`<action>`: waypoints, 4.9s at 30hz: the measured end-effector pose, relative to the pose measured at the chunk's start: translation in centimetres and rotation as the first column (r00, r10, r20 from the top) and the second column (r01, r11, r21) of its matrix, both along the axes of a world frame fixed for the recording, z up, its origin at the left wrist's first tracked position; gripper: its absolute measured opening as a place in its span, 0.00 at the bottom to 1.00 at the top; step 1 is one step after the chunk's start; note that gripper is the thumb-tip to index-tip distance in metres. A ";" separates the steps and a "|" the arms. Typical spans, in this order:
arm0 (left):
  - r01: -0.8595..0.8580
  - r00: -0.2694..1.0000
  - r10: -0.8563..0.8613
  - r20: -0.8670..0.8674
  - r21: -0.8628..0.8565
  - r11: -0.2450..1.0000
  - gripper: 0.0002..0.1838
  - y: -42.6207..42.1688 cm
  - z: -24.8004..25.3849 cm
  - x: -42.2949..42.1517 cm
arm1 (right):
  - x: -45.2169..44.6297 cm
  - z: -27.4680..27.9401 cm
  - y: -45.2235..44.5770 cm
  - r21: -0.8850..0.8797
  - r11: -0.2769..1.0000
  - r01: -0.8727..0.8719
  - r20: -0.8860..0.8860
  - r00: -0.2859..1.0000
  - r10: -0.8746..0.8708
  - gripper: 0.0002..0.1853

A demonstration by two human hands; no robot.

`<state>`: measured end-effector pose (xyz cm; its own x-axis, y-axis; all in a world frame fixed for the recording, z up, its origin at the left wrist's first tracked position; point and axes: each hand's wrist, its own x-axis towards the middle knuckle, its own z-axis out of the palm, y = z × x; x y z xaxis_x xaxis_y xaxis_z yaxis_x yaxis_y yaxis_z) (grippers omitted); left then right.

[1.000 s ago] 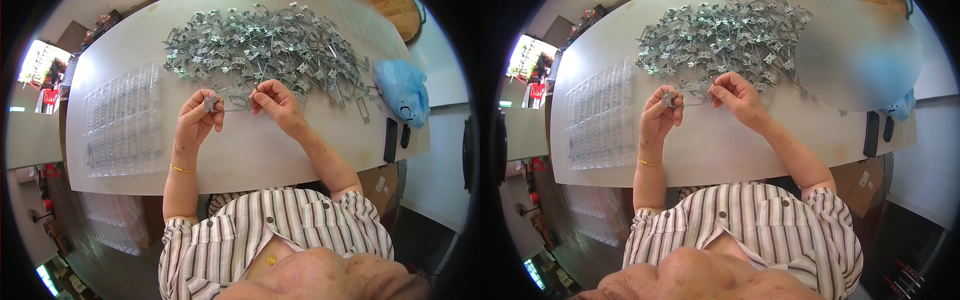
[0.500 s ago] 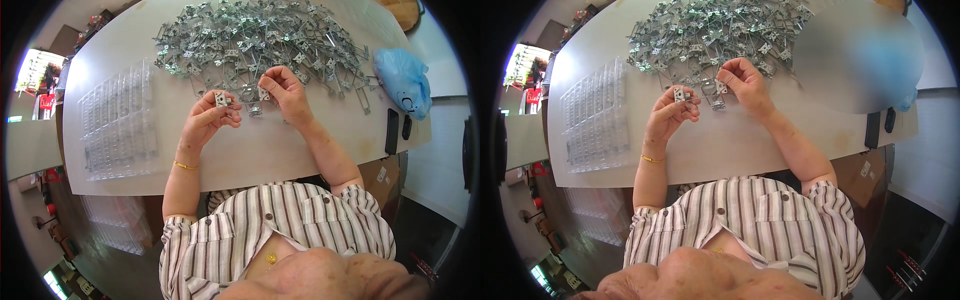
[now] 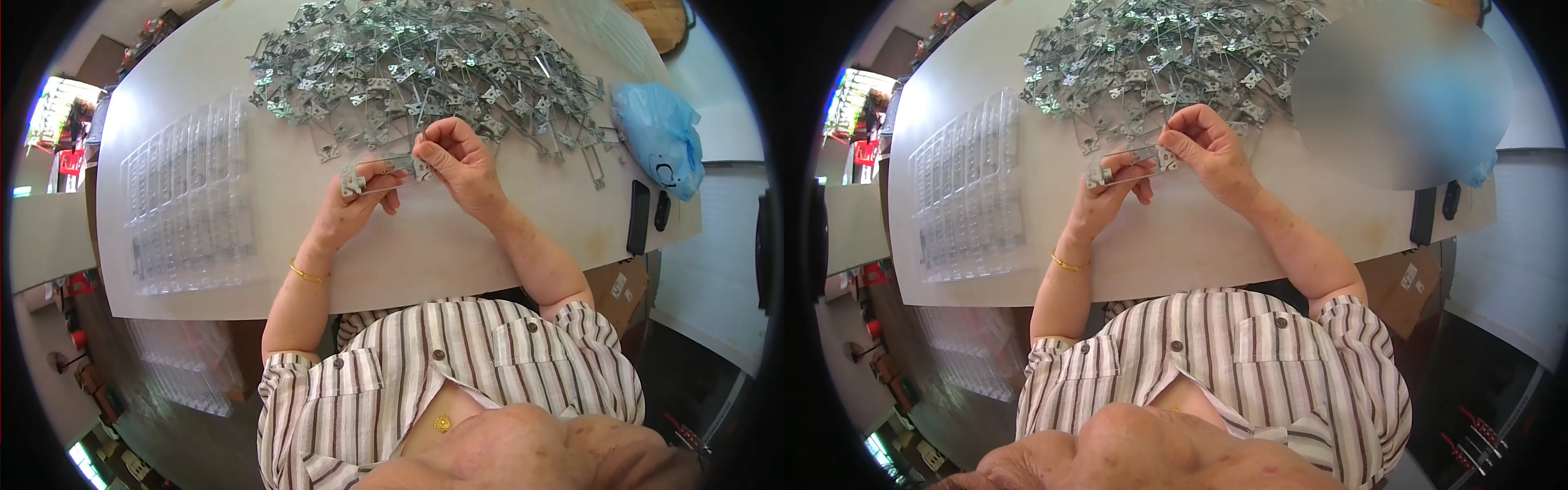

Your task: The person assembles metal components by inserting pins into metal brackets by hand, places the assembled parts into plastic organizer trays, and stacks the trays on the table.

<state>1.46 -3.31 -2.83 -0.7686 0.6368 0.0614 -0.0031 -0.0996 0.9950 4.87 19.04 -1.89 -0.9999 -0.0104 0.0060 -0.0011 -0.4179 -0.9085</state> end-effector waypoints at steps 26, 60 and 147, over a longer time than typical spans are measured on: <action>-0.193 0.981 0.193 -0.003 -0.029 0.981 0.09 1.1 0.4 2.3 | 1.2 0.0 0.0 0.074 0.996 -0.042 -0.178 0.982 0.055 0.09; -0.226 0.962 0.222 -0.161 -0.007 0.974 0.27 1.2 -0.1 2.0 | 0.7 -0.4 0.0 0.028 1.000 -0.006 -0.084 0.996 0.008 0.08; -0.464 0.762 0.259 -0.594 -0.220 0.858 0.39 -0.8 0.9 -1.2 | 0.2 -0.7 0.4 0.140 0.986 0.093 -0.350 0.936 -0.038 0.10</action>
<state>0.26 -4.11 -1.88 -0.8528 0.3745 0.3640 0.4944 0.3543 0.7937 5.10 19.39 -2.63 -0.9348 0.0270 0.3543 -0.3485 -0.2631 -0.8996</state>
